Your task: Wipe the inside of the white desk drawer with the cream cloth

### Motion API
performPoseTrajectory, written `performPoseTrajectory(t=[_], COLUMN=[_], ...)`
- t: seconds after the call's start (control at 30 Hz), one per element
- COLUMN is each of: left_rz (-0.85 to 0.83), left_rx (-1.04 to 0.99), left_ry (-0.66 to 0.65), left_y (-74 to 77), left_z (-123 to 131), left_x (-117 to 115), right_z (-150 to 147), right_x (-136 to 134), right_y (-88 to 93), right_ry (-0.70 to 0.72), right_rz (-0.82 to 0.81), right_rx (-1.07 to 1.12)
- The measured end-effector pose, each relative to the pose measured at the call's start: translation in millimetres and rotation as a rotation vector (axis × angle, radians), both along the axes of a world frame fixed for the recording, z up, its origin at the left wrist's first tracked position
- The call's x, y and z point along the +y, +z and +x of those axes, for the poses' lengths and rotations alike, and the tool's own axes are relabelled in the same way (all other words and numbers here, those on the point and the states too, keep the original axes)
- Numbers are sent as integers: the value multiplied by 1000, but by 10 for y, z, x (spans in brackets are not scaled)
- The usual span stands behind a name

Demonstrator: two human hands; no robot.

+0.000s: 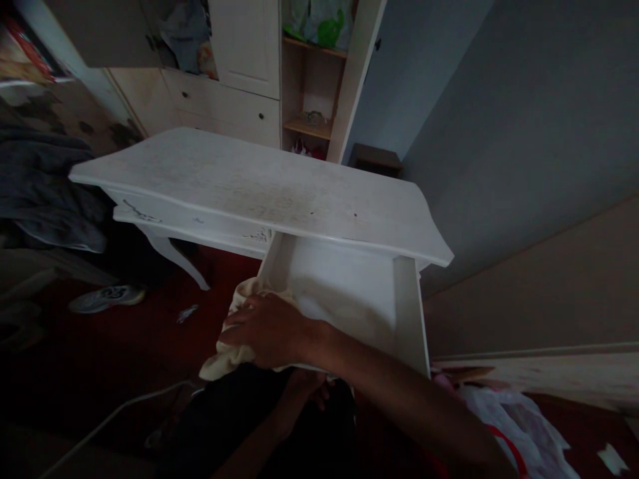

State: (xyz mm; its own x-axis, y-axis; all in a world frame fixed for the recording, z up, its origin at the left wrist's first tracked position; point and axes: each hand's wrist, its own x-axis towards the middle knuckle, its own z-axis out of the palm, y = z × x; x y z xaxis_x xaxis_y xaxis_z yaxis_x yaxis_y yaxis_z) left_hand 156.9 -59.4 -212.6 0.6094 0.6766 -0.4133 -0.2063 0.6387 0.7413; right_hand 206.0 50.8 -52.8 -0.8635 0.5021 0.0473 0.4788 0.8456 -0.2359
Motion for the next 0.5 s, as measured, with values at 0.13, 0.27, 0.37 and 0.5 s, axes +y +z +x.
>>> performPoseTrajectory(t=[0.13,0.27,0.37,0.5], left_rz=[-2,-7,5,24], left_rx=[54,122,145,114], left_ry=[44,39,66,49], left_y=[-126,-286,-315,-276], left_z=[-7,-1,10,-14], left_x=[-41,-59,-20,24], right_z=[167,487,752,1078], right_x=[-164,-463,-722,-1030], right_y=[40,110,165,186], right_ry=[-5,-169,-286,-395], right_rz=[-50,-145,-185,-218], right_rx=[-2,-42,-59,-39])
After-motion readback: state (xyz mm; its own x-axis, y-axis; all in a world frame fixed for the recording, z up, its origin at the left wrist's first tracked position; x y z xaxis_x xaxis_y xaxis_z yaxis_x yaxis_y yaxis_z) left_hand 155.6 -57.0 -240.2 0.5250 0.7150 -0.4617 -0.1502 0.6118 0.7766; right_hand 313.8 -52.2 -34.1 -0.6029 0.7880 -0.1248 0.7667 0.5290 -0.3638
